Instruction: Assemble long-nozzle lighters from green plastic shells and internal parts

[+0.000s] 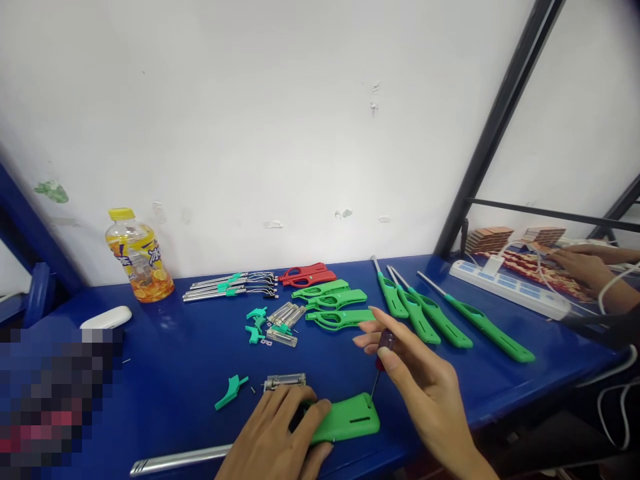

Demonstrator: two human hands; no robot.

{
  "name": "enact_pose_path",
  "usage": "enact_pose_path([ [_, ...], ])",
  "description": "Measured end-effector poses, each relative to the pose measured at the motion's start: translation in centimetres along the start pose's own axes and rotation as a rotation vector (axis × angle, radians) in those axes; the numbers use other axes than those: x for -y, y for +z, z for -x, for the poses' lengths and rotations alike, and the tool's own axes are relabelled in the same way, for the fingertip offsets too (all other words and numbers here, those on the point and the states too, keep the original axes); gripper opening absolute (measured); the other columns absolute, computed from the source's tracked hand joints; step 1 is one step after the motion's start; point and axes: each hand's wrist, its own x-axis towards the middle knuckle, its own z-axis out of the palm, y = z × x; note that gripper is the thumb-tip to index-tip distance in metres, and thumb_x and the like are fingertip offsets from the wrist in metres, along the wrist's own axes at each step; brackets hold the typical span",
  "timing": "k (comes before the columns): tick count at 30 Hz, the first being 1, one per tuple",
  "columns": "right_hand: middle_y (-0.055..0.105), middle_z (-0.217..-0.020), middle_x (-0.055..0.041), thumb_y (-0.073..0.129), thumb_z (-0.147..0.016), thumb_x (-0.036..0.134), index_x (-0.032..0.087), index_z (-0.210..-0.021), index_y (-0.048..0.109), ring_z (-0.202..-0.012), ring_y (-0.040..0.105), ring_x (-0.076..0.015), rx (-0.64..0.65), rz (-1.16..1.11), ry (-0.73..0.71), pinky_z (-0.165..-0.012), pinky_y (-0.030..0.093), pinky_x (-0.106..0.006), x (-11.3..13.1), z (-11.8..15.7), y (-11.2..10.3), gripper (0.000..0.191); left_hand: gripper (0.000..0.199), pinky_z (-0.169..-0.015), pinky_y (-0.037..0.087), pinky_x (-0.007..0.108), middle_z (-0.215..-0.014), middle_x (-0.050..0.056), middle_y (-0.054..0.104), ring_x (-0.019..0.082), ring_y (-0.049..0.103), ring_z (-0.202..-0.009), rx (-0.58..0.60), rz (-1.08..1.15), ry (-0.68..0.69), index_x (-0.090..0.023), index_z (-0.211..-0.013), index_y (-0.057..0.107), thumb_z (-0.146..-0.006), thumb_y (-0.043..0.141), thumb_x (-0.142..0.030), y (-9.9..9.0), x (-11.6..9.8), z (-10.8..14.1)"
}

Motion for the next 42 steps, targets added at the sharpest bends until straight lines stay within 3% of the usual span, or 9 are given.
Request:
enact_pose_path([
  [6,0.075,-0.088,-0.0005,0.079,-0.098,0.031,0.033,-0.114,0.081,-0.068,0.072,-0.0153,-0.100,-0.062,-0.033,-0.066,0.063,-0.024,0.3,0.0,0.4,0.016,0.042,-0.096,0.066,0.043,-0.124,0.003,0.075,0.029,0.075,-0.113,-0.008,0.021,-0.047,-0.030,-0.138,0.062,-0.098,0.076,-0.025,-0.2,-0.8,-0.1],
  [10,0.075,-0.097,-0.0035,0.076,-0.100,0.034,0.034,-0.117,0.081,-0.087,0.074,-0.0191,0.057,0.062,-0.093,-0.078,0.063,-0.026,0.9,-0.2,-0.2,0.018,0.041,-0.096,0.066,0.043,-0.123,0.004,0.075,0.029,0.076,-0.113,-0.023,0.018,-0.056,-0.029,-0.137,0.062,-0.099,0.076,-0.026,-0.2,-0.9,0.0],
  [17,0.079,-0.101,-0.0013,0.059,-0.110,0.026,0.039,-0.135,0.073,-0.085,0.075,-0.0158,0.180,0.075,-0.044,-0.077,0.062,-0.023,1.7,-0.2,-1.0,0.032,0.038,-0.087,0.068,0.041,-0.118,0.004,0.077,0.029,0.078,-0.104,-0.067,0.019,-0.010,-0.026,-0.132,0.064,-0.097,0.077,-0.025,0.1,-0.5,-0.1],
  [22,0.073,-0.092,-0.0040,0.071,-0.104,0.036,0.029,-0.102,0.081,-0.085,0.070,-0.0180,0.053,-0.047,-0.050,-0.067,0.059,-0.022,0.2,-0.5,-1.4,0.013,0.029,-0.088,0.067,0.041,-0.117,0.004,0.076,0.029,0.077,-0.105,-0.109,0.019,-0.034,-0.028,-0.133,0.064,-0.104,0.067,-0.028,0.3,-0.7,-0.1],
  [26,0.072,-0.090,-0.0040,0.057,-0.111,0.034,0.029,-0.115,0.077,-0.081,0.070,-0.0169,-0.058,-0.190,0.097,-0.073,0.060,-0.025,-1.0,-0.4,-1.7,0.021,0.042,-0.094,0.066,0.040,-0.124,0.003,0.074,0.028,0.075,-0.111,0.000,0.025,-0.033,-0.029,-0.139,0.061,-0.099,0.075,-0.026,-0.2,-0.5,-0.1],
  [31,0.069,-0.091,-0.0073,0.067,-0.105,0.044,0.024,-0.093,0.077,-0.085,0.068,-0.0219,0.003,-0.167,-0.013,-0.070,0.060,-0.030,-0.1,0.0,-1.5,0.025,0.041,-0.096,0.066,0.040,-0.124,0.003,0.074,0.027,0.075,-0.113,-0.012,0.016,-0.020,-0.029,-0.139,0.061,-0.100,0.073,-0.025,-0.3,-0.3,-0.1],
  [34,0.071,-0.084,-0.0038,0.067,-0.106,0.037,0.027,-0.101,0.078,-0.074,0.067,-0.0175,-0.003,-0.115,-0.042,-0.062,0.058,-0.024,0.8,0.0,-1.2,0.016,0.039,-0.094,0.067,0.039,-0.122,0.003,0.075,0.027,0.076,-0.111,-0.024,0.011,-0.001,-0.029,-0.138,0.061,-0.100,0.072,-0.025,-0.2,-0.1,-0.1],
  [37,0.076,-0.088,-0.0025,0.056,-0.112,0.032,0.029,-0.107,0.077,-0.076,0.070,-0.0146,-0.036,-0.083,-0.001,-0.069,0.060,-0.022,1.1,-0.2,-1.1,0.021,0.042,-0.093,0.068,0.040,-0.122,0.003,0.075,0.027,0.076,-0.110,-0.021,0.009,0.003,-0.029,-0.138,0.060,-0.099,0.073,-0.024,-0.1,0.0,-0.1],
  [42,0.072,-0.089,-0.0031,0.074,-0.102,0.039,0.027,-0.099,0.076,-0.082,0.068,-0.0171,0.018,-0.128,-0.081,-0.071,0.060,-0.024,0.8,-0.1,-1.3,0.013,0.046,-0.093,0.067,0.041,-0.123,0.004,0.075,0.027,0.076,-0.110,-0.012,0.008,0.002,-0.029,-0.140,0.059,-0.097,0.075,-0.021,-0.1,0.0,0.0],
])
